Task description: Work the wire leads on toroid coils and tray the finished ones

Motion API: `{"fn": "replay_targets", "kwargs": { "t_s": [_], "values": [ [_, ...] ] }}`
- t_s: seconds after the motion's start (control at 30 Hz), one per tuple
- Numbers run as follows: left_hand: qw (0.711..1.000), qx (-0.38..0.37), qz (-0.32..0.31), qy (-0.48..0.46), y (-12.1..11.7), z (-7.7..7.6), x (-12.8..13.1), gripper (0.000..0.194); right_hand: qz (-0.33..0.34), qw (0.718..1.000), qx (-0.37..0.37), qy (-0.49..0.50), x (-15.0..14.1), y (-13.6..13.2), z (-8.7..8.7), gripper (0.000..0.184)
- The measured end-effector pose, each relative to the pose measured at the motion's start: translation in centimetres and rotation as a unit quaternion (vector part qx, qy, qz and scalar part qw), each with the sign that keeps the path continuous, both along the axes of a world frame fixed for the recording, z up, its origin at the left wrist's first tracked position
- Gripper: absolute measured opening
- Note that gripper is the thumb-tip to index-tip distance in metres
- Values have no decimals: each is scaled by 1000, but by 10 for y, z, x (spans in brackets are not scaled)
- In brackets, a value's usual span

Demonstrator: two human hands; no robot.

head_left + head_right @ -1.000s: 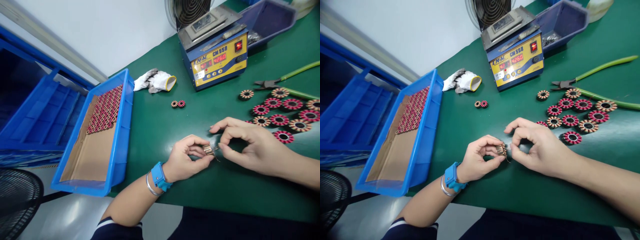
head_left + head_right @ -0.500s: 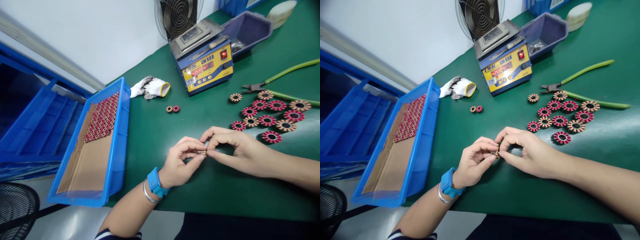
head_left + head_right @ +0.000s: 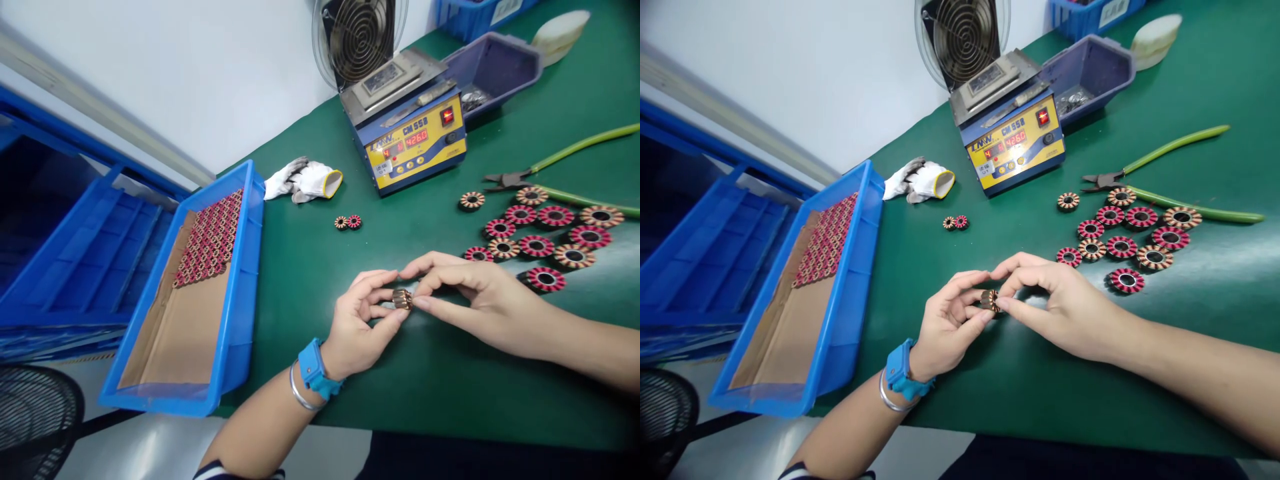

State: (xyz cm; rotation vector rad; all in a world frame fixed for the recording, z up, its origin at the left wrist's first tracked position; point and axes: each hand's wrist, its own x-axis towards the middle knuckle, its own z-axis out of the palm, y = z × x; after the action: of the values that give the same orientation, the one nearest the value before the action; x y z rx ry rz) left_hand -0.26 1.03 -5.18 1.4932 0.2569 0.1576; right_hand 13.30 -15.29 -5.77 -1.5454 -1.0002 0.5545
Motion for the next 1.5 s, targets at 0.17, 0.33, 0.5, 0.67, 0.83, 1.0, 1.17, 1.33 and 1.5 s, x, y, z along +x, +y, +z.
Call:
{"fn": "replay_targets", "kwargs": {
  "t_s": [0.17,0.33,0.5,0.67,0.83,1.0,1.17,1.33,1.5],
  "values": [
    [1000,-3,-4,3,2,1,0,40,1,1000,0,12,0,0,0,21],
    [1000,-3,4,12,3,0,1,33,4,1000,3,27,1,2,-1,23],
    [1000,-9,13,8,1,-4,2,33,-4,1000,4,5,0,1,0,23],
    [997,-18,54,44,2,-3,3,37,40,992,49,-111,-10,-6,5,10],
    [994,-54,37,89,2,-1,4,44,17,991,54,-117,-7,-7,5,4],
    [992,-78,17,101,-1,-1,4,48,18,994,0,-105,2,-4,-3,10],
    [989,-85,12,119,-2,2,5,51,30,996,-26,-81,1,-6,-6,18],
    [990,-76,12,115,-2,4,5,48,40,997,-46,-53,1,-6,-7,23],
    [993,-66,7,102,-1,3,4,42,-8,999,-37,-12,9,-6,-2,29]
  ]
}}
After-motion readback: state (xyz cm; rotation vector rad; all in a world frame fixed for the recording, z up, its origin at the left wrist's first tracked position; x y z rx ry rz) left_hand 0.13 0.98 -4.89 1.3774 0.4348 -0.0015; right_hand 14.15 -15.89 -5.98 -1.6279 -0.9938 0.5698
